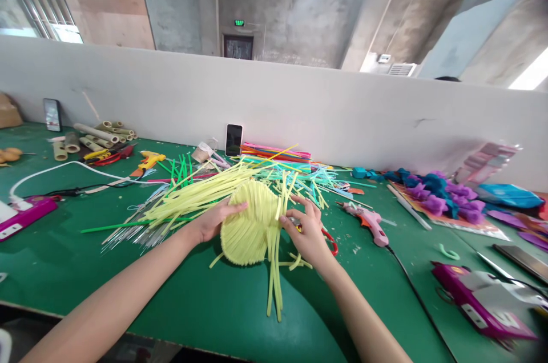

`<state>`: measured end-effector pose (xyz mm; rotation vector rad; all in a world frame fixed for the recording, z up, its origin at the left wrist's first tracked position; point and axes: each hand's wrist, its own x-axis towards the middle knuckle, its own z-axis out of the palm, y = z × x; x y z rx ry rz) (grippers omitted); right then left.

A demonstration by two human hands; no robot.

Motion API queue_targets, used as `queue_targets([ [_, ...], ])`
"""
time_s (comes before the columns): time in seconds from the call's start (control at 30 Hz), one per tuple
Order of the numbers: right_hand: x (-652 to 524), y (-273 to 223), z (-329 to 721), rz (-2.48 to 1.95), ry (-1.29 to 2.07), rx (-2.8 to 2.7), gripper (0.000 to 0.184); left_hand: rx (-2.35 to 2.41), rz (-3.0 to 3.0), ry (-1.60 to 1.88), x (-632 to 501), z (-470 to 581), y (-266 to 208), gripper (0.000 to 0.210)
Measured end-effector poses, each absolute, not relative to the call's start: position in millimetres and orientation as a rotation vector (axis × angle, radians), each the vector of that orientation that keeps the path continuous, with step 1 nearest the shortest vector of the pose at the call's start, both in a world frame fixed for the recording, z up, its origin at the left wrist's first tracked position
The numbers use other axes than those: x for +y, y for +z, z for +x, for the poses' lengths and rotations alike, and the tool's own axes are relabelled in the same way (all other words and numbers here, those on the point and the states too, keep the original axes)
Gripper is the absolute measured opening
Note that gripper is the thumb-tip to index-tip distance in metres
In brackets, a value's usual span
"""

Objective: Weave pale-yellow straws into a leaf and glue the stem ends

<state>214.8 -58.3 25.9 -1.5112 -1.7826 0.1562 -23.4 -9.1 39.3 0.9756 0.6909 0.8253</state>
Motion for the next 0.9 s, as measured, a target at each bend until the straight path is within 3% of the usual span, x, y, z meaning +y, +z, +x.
queue_targets([
  [0.23,-57.0,24.7,213.7,-1.481,0.21,-1.68,0.02,0.71,0.977,0.828,-9.0,-23.6,38.3,0.051],
  [0.43,-56.6,27.6,215.3,-1.456,0.249,-1.615,0.031,0.714,0.974,0.821,-9.7,-23.2,38.5,0.05],
  [0.63,-54.5,27.2,214.4,-1.424,0.198,-1.537,0.018,0.719,0.966,0.817,-9.5,-23.1,38.4,0.05],
  [0.9,-52.6,26.9,218.6,-1.447,0.142,-1.462,0.022,0.728,0.956,0.801,-9.5,-24.0,38.3,0.051],
])
